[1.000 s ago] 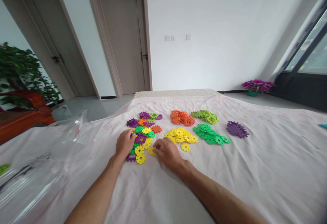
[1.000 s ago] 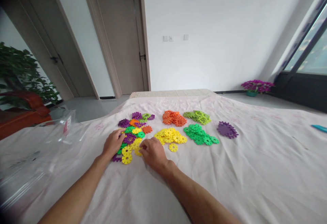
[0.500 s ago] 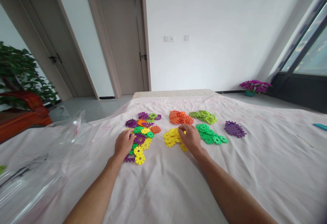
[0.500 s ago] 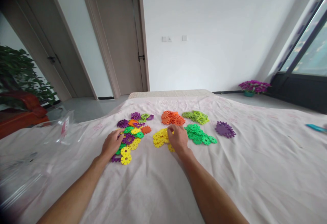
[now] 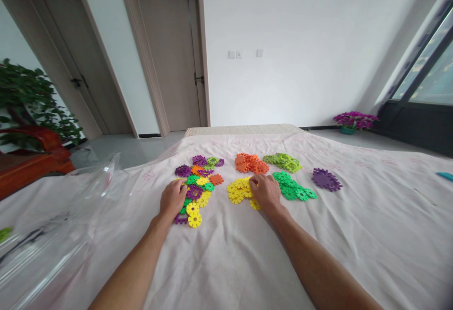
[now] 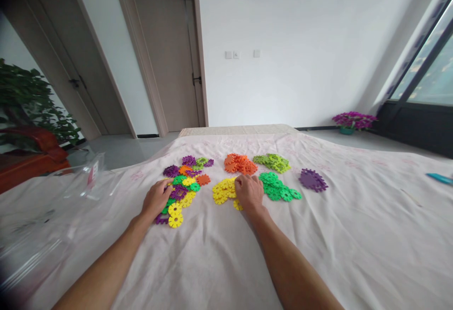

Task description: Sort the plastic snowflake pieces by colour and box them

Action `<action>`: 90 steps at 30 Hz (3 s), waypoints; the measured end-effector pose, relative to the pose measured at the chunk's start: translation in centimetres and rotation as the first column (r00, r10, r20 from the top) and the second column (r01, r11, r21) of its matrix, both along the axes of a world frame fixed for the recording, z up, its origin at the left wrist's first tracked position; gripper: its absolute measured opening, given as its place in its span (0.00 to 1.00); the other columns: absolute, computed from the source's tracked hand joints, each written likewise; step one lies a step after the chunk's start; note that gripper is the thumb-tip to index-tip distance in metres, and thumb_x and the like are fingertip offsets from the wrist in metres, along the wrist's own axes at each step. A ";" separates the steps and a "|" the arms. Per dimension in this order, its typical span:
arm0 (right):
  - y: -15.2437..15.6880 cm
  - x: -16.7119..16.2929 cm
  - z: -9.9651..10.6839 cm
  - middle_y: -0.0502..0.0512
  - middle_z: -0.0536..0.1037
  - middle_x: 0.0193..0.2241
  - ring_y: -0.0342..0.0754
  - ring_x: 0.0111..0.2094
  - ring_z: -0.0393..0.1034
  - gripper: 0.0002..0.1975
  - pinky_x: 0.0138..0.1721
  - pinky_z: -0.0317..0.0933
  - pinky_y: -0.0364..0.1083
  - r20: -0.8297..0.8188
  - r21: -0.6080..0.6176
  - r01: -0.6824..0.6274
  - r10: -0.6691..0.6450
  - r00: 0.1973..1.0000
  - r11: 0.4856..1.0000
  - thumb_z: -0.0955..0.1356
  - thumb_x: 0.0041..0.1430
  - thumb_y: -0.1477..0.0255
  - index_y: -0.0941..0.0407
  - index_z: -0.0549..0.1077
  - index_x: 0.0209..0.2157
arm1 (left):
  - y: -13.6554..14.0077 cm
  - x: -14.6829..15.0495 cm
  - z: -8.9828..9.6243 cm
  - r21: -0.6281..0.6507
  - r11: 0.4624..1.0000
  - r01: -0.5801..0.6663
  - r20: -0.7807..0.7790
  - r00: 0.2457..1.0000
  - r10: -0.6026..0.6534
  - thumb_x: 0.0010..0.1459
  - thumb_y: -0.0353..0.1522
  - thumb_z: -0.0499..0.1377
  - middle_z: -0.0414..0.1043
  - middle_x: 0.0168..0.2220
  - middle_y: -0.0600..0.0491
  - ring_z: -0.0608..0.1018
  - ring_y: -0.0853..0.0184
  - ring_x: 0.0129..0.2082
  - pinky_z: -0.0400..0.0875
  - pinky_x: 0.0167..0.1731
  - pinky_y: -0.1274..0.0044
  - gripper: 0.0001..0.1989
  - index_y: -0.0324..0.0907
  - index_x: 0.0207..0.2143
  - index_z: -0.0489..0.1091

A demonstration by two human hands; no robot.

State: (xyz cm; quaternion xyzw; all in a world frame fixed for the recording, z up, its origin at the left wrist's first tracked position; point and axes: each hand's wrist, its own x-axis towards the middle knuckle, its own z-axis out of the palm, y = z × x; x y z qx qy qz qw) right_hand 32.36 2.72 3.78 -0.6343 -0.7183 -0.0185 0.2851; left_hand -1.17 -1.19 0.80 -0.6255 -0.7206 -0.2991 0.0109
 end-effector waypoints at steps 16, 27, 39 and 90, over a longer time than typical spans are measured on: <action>-7.0 -8.3 0.9 0.55 0.75 0.39 0.49 0.42 0.63 0.11 0.43 0.55 0.47 0.109 -0.019 -0.749 0.746 0.656 0.662 0.65 0.67 0.67 0.52 0.75 0.47 | -0.1 0.3 0.4 0.002 1.000 -0.003 0.010 1.000 0.003 0.62 0.31 0.51 0.74 0.53 0.49 0.73 0.62 0.54 0.64 0.56 0.70 0.18 0.42 0.51 0.72; -8.5 -10.3 1.3 0.54 0.74 0.41 0.50 0.44 0.63 0.18 0.45 0.53 0.48 0.217 -0.143 -0.825 0.831 0.513 0.547 0.67 0.63 0.56 0.50 0.74 0.49 | 0.0 0.3 0.2 0.025 1.000 0.011 -0.009 1.000 -0.011 0.62 0.31 0.50 0.74 0.53 0.49 0.73 0.63 0.54 0.63 0.57 0.72 0.17 0.42 0.50 0.72; -6.1 -8.7 0.4 0.53 0.78 0.32 0.45 0.35 0.68 0.13 0.38 0.54 0.44 0.128 -0.021 -0.643 0.640 0.757 0.765 0.61 0.70 0.69 0.54 0.76 0.39 | 0.0 0.2 0.2 -0.001 1.000 0.004 -0.020 1.000 -0.004 0.63 0.33 0.50 0.74 0.53 0.49 0.73 0.62 0.54 0.64 0.56 0.71 0.18 0.42 0.51 0.72; -4.1 -11.5 0.2 0.55 0.72 0.43 0.52 0.46 0.61 0.13 0.45 0.55 0.49 0.161 -0.124 -0.584 0.597 0.786 0.802 0.67 0.64 0.61 0.50 0.74 0.47 | 0.2 0.4 0.0 0.043 0.999 -0.015 -0.051 0.999 0.017 0.63 0.31 0.50 0.74 0.51 0.47 0.74 0.62 0.52 0.64 0.54 0.72 0.16 0.42 0.50 0.72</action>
